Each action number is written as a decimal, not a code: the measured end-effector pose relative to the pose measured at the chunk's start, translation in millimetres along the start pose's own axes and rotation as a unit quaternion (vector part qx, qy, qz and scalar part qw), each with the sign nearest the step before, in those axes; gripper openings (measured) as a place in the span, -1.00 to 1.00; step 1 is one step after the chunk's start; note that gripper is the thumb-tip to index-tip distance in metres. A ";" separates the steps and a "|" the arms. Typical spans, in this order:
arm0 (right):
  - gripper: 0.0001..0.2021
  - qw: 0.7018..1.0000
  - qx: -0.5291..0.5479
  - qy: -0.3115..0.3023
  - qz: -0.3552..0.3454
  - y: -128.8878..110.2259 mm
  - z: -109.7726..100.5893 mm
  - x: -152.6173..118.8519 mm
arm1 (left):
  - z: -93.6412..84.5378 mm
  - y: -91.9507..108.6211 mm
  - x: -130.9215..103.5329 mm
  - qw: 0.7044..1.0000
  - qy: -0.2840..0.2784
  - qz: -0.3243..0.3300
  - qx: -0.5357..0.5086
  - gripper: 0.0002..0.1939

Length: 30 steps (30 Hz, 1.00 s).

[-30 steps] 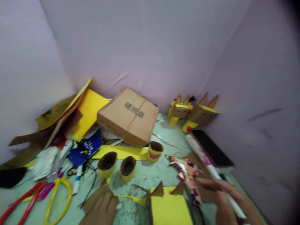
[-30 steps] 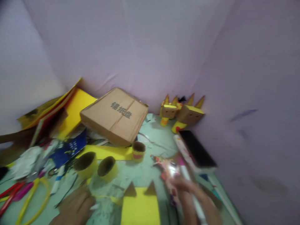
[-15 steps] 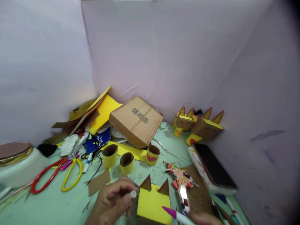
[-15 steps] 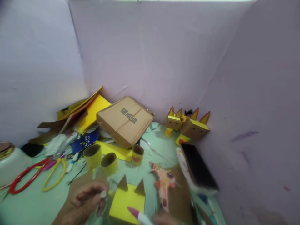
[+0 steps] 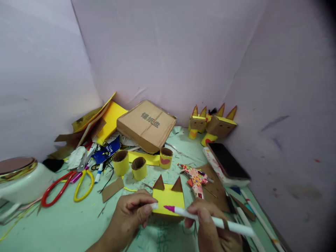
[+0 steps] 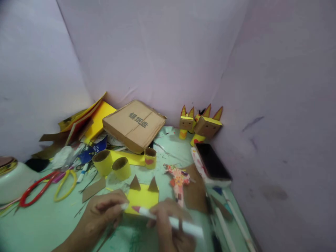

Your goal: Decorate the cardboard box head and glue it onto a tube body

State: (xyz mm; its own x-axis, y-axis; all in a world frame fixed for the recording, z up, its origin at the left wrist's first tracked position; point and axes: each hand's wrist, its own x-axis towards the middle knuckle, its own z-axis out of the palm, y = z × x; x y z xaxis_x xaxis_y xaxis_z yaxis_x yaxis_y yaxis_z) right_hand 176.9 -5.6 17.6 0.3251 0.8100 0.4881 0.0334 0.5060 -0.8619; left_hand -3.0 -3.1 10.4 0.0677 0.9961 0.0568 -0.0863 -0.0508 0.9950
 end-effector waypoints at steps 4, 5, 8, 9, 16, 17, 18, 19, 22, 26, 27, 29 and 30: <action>-0.65 1.000 0.000 -0.014 -0.013 -3.6 5.9 -1.9 | -4.2 -2.8 0.7 1.000 0.008 0.013 0.003 -0.74; -0.66 1.000 0.002 -0.021 -0.012 -3.2 6.5 -3.0 | -4.5 -2.2 1.0 1.000 0.014 0.013 0.002 -0.74; -0.66 0.999 0.004 -0.045 -0.003 0.0 7.5 -6.7 | -3.5 3.8 1.5 1.000 0.026 0.005 -0.011 -0.78; -0.65 0.999 0.001 -0.053 -0.002 1.3 7.6 -7.7 | -2.9 6.6 1.4 1.000 0.026 0.000 -0.015 -0.80; -0.67 0.995 0.011 -0.082 -0.059 12.5 2.8 -5.4 | -5.7 10.2 1.6 1.000 0.021 -0.018 -0.007 -0.90; -0.68 0.994 0.013 -0.085 -0.064 13.3 2.4 -4.9 | -6.5 8.1 1.9 1.000 0.019 -0.014 -0.010 -0.91; -0.68 0.994 0.014 -0.087 -0.063 13.5 2.5 -4.8 | -7.1 6.1 2.2 1.000 0.016 -0.010 -0.015 -0.91; -0.68 0.994 0.012 -0.087 -0.057 13.1 3.0 -5.2 | -7.3 4.6 2.4 1.000 0.013 -0.006 -0.021 -0.90; -0.67 0.996 0.002 -0.084 -0.030 9.1 6.3 -8.0 | -6.1 4.1 1.9 0.999 -0.005 -0.024 -0.024 -0.87; -0.67 0.996 -0.008 -0.087 -0.012 2.8 9.2 -10.5 | -3.4 9.9 0.2 0.999 -0.002 -0.030 -0.022 -0.85; -0.67 0.996 -0.012 -0.092 -0.012 1.9 9.3 -10.5 | -3.0 11.3 0.0 0.999 0.001 -0.027 -0.021 -0.85; -0.68 0.994 -0.013 -0.107 -0.014 1.3 8.9 -10.5 | -2.4 13.5 -0.1 0.999 0.002 -0.036 -0.020 -0.82; -0.69 0.993 -0.009 -0.115 -0.013 1.5 8.6 -10.7 | -2.1 13.9 -0.2 0.999 -0.001 -0.048 -0.025 -0.81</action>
State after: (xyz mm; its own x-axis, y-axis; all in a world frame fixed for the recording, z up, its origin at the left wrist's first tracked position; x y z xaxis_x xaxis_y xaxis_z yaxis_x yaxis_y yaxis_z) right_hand 165.4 -11.0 12.2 0.0990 0.8440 0.5271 0.0558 0.5241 -0.8498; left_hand -6.2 -3.8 24.0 0.0792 0.9961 -0.0385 -0.1289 0.0485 0.9905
